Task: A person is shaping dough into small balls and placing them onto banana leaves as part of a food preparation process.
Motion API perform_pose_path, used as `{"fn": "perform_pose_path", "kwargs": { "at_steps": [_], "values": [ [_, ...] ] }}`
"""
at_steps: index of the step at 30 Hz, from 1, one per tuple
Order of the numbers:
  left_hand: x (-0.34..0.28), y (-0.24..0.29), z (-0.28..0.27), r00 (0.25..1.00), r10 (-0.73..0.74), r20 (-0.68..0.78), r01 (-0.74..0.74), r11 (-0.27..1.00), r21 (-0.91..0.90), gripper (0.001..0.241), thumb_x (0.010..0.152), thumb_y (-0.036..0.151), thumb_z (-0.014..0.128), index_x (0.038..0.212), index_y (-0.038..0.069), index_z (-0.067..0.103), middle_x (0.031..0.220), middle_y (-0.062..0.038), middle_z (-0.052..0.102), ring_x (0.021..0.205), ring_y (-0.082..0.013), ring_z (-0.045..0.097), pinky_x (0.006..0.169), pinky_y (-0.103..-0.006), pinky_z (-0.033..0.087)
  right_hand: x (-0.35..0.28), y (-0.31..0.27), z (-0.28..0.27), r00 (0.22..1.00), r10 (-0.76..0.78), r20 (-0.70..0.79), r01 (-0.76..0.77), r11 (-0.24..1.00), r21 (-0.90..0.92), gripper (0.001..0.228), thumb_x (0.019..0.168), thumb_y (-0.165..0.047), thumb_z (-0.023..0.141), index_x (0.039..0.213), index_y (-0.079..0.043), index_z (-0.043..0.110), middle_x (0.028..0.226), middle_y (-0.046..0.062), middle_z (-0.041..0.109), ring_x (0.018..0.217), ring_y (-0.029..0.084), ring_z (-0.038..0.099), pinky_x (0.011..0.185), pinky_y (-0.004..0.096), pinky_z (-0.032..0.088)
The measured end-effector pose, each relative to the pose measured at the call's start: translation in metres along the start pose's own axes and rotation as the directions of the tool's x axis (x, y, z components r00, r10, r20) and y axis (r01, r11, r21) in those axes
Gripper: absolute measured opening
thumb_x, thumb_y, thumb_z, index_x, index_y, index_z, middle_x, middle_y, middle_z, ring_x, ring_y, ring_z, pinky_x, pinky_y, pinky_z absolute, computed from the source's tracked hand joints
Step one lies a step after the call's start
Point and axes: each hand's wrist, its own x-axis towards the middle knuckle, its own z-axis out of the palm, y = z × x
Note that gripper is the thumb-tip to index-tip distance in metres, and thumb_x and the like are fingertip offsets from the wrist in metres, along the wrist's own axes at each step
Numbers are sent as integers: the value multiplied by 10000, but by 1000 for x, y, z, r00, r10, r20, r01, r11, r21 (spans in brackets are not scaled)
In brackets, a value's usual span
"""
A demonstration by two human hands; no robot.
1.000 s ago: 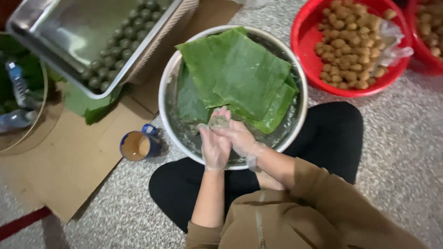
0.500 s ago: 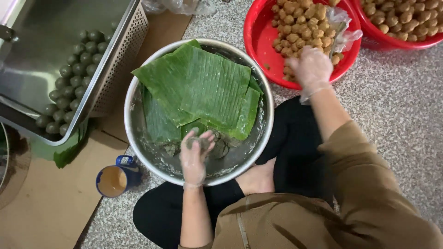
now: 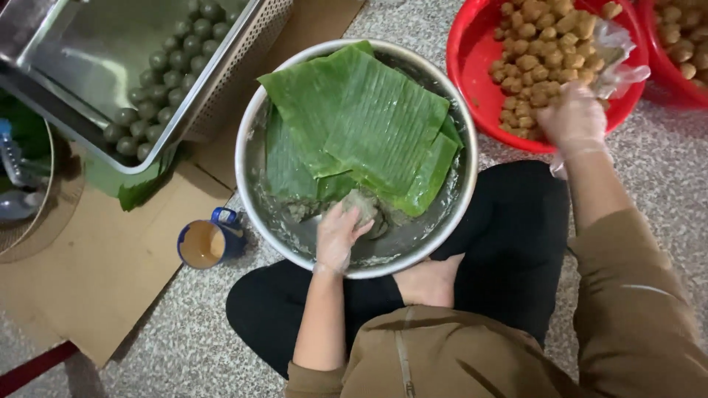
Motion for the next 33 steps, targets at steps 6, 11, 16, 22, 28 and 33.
{"fn": "perform_pose_path", "kwargs": {
  "at_steps": [6,11,16,22,28,33],
  "values": [
    [-15,7,29,973,192,126,-198,979,40,324,1027,170,556,1189,-100,633,1093,-208,695,962,-277,694,927,-431,609,-101,-93,-80,982,-111,-154,190,600,777,267,1011,-106,783,1133,2,572,974,129,650,719,188,624,571,274,543],
    [-13,-8,34,967,254,9,-254,967,20,272,1062,207,537,1115,-21,677,1032,-223,737,979,-294,727,882,-578,616,-175,-203,-34,825,-488,-284,416,187,890,384,708,-173,924,1023,-88,721,947,115,776,837,302,759,735,423,616],
    [-11,-19,10,969,241,53,-238,970,-49,420,1021,188,596,1367,-41,533,1190,-210,634,1075,-240,633,1016,-567,532,-185,-233,-31,733,-526,-431,580,154,800,187,846,-197,837,1004,-142,754,1128,51,733,1044,267,687,914,403,553],
    [-28,3,26,977,123,177,-126,992,10,639,926,-78,639,1522,78,471,1209,-261,677,1021,-281,684,975,-497,584,-187,-239,-38,821,-560,-113,-5,-205,979,449,835,-79,808,1253,-79,643,1367,164,620,1163,281,645,947,424,548],
    [-41,36,36,953,104,286,-129,989,72,781,881,-121,658,1555,110,340,1412,-276,551,1062,-332,684,908,-510,620,-193,-230,-5,744,-650,157,-435,-291,852,386,866,38,672,1250,17,644,1109,292,684,1022,369,638,847,415,460],
    [-21,6,5,973,3,229,26,992,-126,851,907,-117,615,1622,129,226,1259,-231,634,1032,-337,720,933,-489,605,-181,-231,-21,540,-771,-339,496,-34,868,344,965,-46,611,1302,-5,665,1396,203,634,1340,374,555,1114,512,445]
  ]
}}
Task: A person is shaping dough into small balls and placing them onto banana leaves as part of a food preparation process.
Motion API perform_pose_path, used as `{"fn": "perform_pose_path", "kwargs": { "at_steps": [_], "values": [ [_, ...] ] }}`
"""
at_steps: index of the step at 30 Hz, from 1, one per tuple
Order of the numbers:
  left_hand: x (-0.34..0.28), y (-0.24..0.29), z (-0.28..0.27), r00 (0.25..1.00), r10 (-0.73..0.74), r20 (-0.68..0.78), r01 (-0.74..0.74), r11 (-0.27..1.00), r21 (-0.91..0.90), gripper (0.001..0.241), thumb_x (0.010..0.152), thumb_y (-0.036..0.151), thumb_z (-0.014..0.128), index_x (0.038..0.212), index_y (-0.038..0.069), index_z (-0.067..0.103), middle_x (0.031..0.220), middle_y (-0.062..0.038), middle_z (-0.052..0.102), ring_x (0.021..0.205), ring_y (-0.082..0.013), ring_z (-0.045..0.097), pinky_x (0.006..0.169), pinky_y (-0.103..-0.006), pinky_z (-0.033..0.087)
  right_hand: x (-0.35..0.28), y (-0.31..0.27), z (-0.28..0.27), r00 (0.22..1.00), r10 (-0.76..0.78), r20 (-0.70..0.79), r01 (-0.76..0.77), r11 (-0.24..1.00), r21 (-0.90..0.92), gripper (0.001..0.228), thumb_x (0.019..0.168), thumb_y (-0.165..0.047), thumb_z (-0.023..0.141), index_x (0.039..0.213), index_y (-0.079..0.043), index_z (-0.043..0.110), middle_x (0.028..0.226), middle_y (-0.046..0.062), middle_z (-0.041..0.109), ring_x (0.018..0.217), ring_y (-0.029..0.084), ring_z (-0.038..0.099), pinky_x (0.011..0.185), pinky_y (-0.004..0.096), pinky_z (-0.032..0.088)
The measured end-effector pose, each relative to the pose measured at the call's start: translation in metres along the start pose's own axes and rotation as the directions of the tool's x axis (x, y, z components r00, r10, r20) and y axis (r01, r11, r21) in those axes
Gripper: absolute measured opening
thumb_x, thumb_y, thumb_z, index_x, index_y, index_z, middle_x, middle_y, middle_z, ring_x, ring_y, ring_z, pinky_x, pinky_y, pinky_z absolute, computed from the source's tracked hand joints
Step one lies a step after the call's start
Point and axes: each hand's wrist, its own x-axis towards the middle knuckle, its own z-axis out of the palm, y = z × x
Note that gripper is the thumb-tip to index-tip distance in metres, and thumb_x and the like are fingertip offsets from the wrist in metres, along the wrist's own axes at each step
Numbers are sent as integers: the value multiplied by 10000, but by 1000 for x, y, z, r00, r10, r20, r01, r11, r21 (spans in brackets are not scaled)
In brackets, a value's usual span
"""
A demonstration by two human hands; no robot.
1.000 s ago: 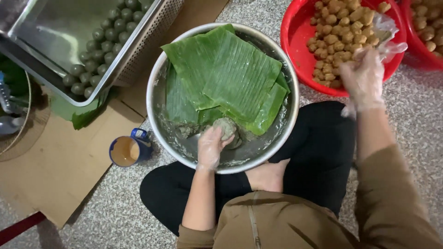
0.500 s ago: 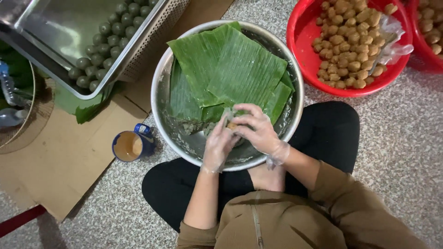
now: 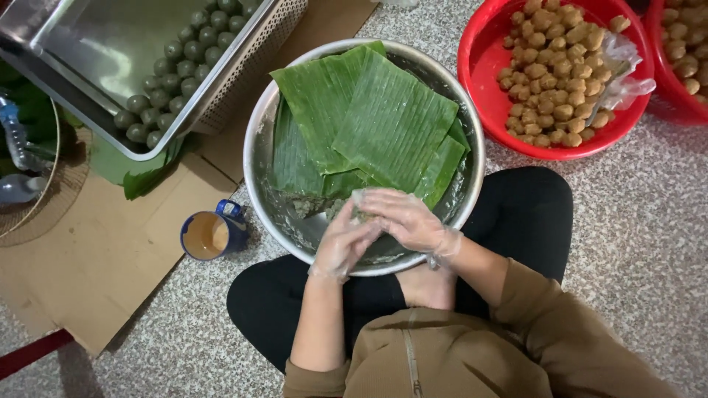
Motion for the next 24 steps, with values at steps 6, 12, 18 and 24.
{"fn": "perform_pose_path", "kwargs": {
  "at_steps": [6,12,18,24],
  "values": [
    [-12,10,26,1000,1,28,-6,988,154,870,877,-102,668,1609,175,289,1256,-208,647,1139,-303,673,978,-430,591,-19,17,15,925,259,-277,-166,933,319,328,919,-32,692,1244,-20,728,1136,149,775,1071,192,692,913,425,589],
    [3,-17,-13,998,8,-60,0,991,131,605,973,-19,596,1542,107,435,1119,-185,708,1009,-279,713,976,-523,569,-9,19,19,953,-135,-270,102,986,-133,296,939,-69,684,1226,-7,719,1240,226,718,1163,440,675,977,565,550],
    [-6,-8,-1,998,-12,-60,15,999,47,706,885,-117,653,1521,96,433,1100,-285,701,1042,-409,716,958,-542,582,-14,17,18,935,23,-354,8,996,86,289,937,-44,711,1224,-48,736,1178,161,764,1125,314,718,931,461,581],
    [0,-12,-10,996,79,-47,-73,989,127,602,919,-92,645,1473,89,493,1033,-266,723,939,-418,739,794,-557,639,-12,1,11,989,41,-145,0,962,271,750,740,-190,918,1386,-2,586,1497,256,531,1396,407,477,1152,599,361]
  ]
}}
